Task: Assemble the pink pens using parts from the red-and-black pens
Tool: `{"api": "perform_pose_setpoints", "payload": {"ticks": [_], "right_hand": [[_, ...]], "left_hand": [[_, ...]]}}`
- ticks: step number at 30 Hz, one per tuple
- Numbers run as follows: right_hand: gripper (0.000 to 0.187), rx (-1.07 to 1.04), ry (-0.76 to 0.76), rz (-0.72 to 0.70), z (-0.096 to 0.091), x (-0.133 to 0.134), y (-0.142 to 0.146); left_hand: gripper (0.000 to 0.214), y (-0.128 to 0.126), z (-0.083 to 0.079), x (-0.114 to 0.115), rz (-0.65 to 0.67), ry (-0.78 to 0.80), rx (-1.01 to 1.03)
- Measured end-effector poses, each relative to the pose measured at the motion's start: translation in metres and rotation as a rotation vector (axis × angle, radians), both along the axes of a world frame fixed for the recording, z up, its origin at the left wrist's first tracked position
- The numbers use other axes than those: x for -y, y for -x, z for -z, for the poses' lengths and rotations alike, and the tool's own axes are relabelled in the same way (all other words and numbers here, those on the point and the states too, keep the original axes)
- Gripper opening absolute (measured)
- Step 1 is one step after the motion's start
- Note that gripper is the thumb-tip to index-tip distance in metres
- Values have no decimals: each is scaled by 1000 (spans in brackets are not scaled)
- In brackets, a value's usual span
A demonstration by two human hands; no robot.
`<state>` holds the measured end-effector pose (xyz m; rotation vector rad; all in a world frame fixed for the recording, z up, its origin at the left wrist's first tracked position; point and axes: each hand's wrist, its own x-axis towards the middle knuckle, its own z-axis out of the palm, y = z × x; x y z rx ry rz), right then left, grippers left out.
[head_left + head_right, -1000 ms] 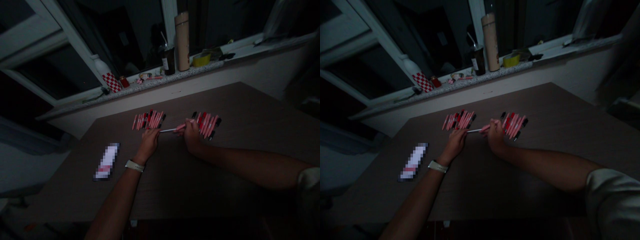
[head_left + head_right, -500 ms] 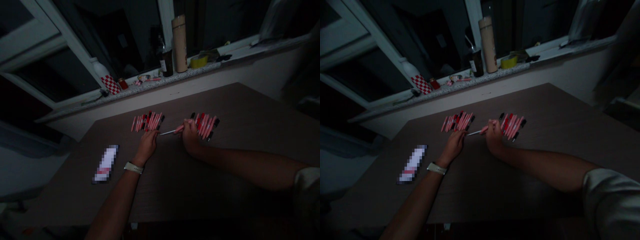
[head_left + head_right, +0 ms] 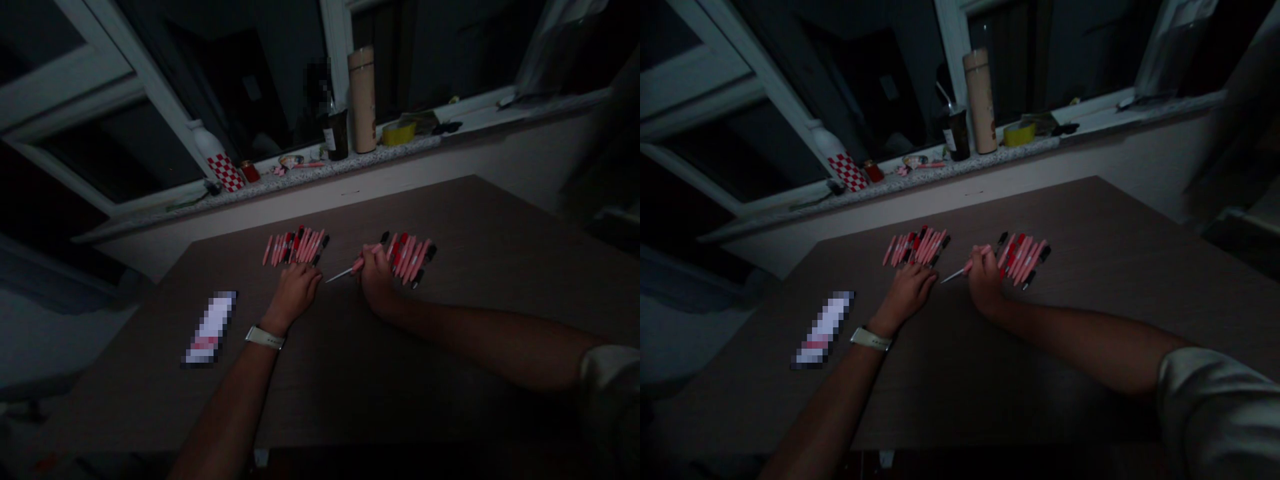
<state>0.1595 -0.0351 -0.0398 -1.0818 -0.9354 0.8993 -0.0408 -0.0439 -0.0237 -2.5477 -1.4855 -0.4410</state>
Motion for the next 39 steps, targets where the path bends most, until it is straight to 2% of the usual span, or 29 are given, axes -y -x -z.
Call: {"api": "perform_pose_setpoints", "payload": {"ticks": [5, 16, 29, 33, 39], "right_hand": [[30, -30, -35, -24, -4, 2, 2], [30, -1, -42, -42, 2, 0, 2], [28, 18, 41, -75, -4, 2, -1], [30, 90, 62, -116, -2, 2, -1], [35, 182, -2, -172, 2, 2, 2]], "left_hand": [[27, -1, -6, 4, 13, -18, -87], [38, -1, -3, 3, 18, 21, -128], [52, 0, 0, 4, -7, 76, -60], [45, -1, 3, 3, -44, 137, -15], [44, -2, 10, 0, -14, 145, 62]]}}
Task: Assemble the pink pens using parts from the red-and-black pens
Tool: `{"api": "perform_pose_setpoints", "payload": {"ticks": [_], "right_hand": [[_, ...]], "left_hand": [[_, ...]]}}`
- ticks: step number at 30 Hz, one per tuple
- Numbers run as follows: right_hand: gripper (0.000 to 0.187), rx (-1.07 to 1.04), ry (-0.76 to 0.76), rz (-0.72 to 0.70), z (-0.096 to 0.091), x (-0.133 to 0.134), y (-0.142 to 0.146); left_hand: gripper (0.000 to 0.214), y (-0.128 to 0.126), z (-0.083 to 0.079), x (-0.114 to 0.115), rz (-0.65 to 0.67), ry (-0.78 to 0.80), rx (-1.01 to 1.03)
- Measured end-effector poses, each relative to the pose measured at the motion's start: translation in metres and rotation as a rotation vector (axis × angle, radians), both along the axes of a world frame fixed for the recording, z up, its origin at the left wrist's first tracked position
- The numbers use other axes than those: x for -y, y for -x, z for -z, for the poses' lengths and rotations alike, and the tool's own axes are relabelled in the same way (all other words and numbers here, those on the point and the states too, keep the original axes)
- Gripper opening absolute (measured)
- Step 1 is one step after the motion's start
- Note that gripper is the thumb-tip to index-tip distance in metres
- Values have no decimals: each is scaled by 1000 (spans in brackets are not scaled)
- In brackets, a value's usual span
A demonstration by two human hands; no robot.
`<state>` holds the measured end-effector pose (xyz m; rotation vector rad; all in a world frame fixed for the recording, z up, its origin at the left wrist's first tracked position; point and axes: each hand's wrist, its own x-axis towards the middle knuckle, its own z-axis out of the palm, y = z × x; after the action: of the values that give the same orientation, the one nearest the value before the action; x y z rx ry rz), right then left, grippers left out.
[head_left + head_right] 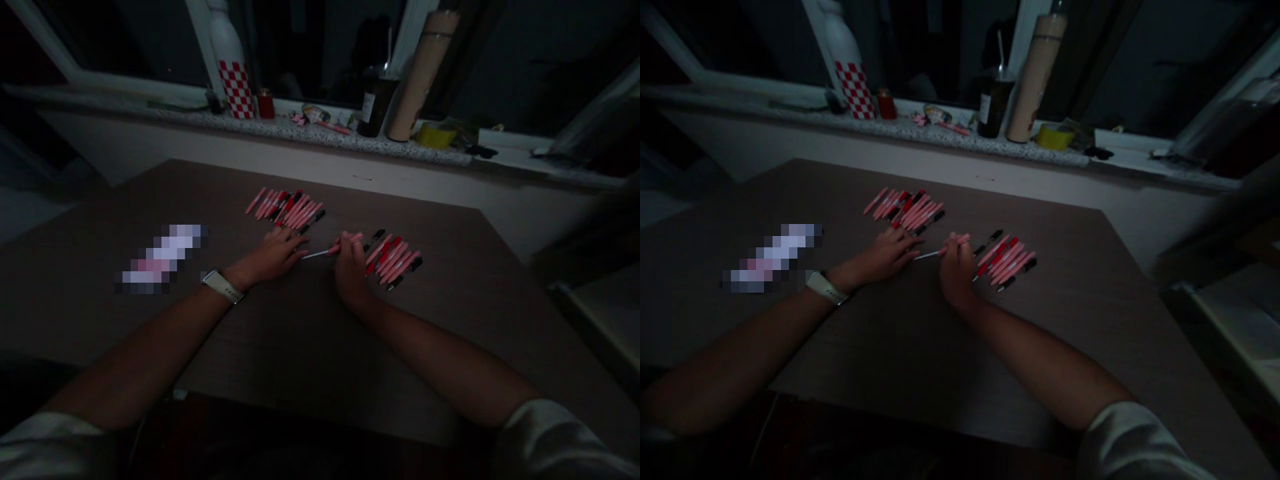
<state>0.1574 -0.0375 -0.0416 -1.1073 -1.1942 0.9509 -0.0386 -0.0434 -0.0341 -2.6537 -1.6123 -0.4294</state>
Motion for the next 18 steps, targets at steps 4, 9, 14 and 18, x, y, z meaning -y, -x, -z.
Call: {"api": "perform_pose_setpoints", "payload": {"ticks": [4, 9, 14, 18], "right_hand": [[34, -19, -2, 21, -1, 0, -1], [31, -19, -14, -18, 1, -2, -7], [28, -8, -2, 36, 4, -6, -4], [26, 14, -1, 58, 2, -6, -3]], "left_hand": [[43, 0, 3, -2, -10, 2, 22], [40, -1, 2, -1, -24, 10, 64], [31, -2, -1, 1, 58, -12, 141], [22, 0, -2, 2, 132, -11, 165]]}}
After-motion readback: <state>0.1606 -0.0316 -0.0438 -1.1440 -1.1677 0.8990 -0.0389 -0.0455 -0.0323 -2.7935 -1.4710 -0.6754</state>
